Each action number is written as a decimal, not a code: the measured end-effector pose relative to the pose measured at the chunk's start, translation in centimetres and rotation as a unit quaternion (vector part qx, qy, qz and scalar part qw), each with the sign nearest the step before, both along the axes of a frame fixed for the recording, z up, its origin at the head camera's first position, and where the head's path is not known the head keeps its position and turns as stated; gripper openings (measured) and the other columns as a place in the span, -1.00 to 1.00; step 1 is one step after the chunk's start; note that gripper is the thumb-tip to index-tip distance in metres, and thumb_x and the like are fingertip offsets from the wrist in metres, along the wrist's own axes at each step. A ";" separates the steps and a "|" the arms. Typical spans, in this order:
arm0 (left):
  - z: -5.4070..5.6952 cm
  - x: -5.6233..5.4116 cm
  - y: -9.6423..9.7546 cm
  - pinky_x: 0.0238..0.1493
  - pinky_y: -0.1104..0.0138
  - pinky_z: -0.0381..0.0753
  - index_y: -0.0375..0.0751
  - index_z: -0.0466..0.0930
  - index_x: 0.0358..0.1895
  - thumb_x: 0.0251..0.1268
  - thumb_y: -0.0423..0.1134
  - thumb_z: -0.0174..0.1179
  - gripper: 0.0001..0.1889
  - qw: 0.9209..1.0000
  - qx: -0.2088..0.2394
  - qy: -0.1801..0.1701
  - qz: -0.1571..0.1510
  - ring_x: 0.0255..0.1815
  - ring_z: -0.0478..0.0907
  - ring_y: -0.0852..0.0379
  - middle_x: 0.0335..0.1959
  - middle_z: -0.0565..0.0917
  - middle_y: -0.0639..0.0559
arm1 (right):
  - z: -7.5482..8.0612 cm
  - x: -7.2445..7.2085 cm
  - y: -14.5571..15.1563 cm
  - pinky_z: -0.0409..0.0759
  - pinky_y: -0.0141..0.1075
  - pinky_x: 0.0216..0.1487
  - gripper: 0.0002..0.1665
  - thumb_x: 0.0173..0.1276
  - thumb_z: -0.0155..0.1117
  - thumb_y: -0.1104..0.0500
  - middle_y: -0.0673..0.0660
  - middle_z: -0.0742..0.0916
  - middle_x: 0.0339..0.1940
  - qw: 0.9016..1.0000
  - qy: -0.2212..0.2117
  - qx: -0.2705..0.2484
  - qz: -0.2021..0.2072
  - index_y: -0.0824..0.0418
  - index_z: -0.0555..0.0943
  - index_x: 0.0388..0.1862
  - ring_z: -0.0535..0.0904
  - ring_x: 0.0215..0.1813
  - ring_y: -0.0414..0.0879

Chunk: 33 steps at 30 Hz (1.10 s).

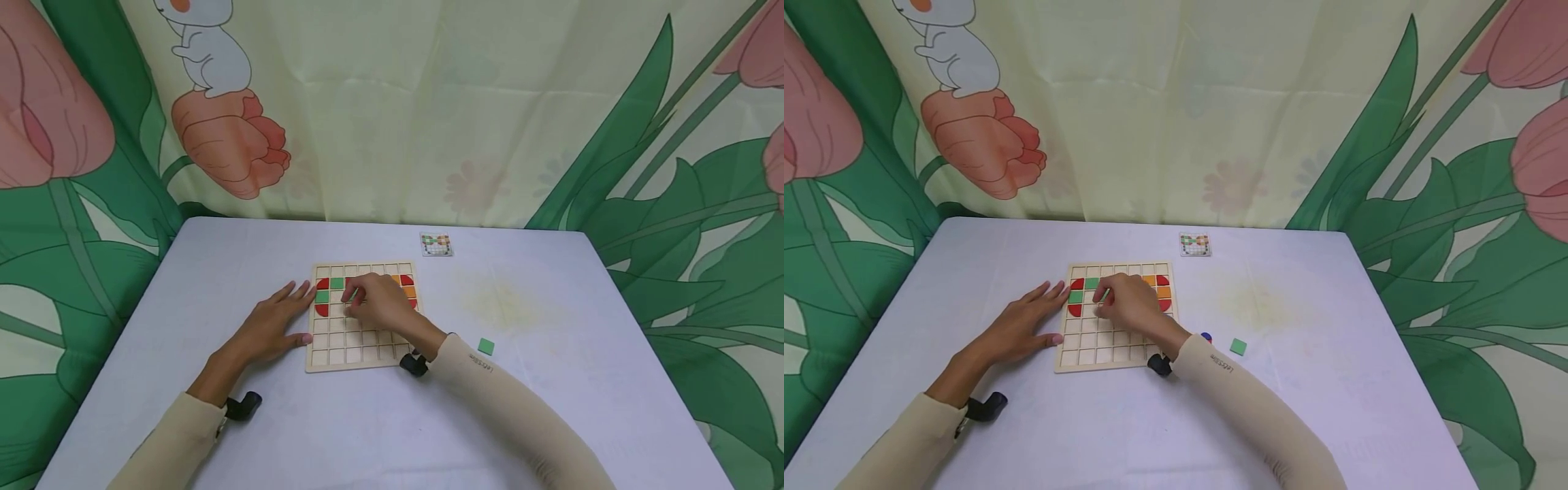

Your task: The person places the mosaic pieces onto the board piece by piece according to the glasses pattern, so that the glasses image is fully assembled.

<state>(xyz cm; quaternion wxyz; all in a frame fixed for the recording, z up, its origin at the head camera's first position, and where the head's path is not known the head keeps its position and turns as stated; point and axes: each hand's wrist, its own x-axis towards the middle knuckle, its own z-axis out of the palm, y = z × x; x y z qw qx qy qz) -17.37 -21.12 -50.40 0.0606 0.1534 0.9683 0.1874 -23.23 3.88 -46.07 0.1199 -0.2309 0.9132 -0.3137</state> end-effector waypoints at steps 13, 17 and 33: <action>-0.3 0.0 0.2 0.57 -0.43 0.15 -0.07 0.09 0.73 0.23 0.00 0.55 0.07 1.000 0.003 -0.001 0.001 0.78 -0.08 -0.35 0.76 0.10 -0.14 | 1.5 1.7 7.4 0.50 -0.27 -0.39 -0.77 0.29 0.63 0.13 -0.06 0.75 -0.36 0.998 0.002 -0.021 -0.051 0.07 0.81 -0.09 0.60 -0.37 -0.11; -0.2 0.0 0.1 0.57 -0.43 0.16 -0.08 0.10 0.73 0.24 0.00 0.55 0.07 1.000 0.004 0.001 0.000 0.78 -0.07 -0.35 0.76 0.11 -0.15 | 1.7 2.2 10.2 0.49 -0.29 -0.42 -0.75 0.31 0.62 0.12 -0.02 0.75 -0.35 0.996 -0.004 -0.012 -0.088 0.06 0.81 -0.05 0.54 -0.36 -0.05; -0.5 0.1 0.1 0.58 -0.43 0.14 -0.07 0.10 0.73 0.24 0.02 0.54 0.07 1.000 0.002 0.004 0.006 0.79 -0.09 -0.33 0.76 0.10 -0.14 | 0.6 4.7 18.7 0.51 -0.27 -0.40 -0.63 0.27 0.64 0.12 0.04 0.75 -0.27 0.981 -0.012 0.029 -0.189 0.05 0.79 0.06 0.52 -0.26 0.00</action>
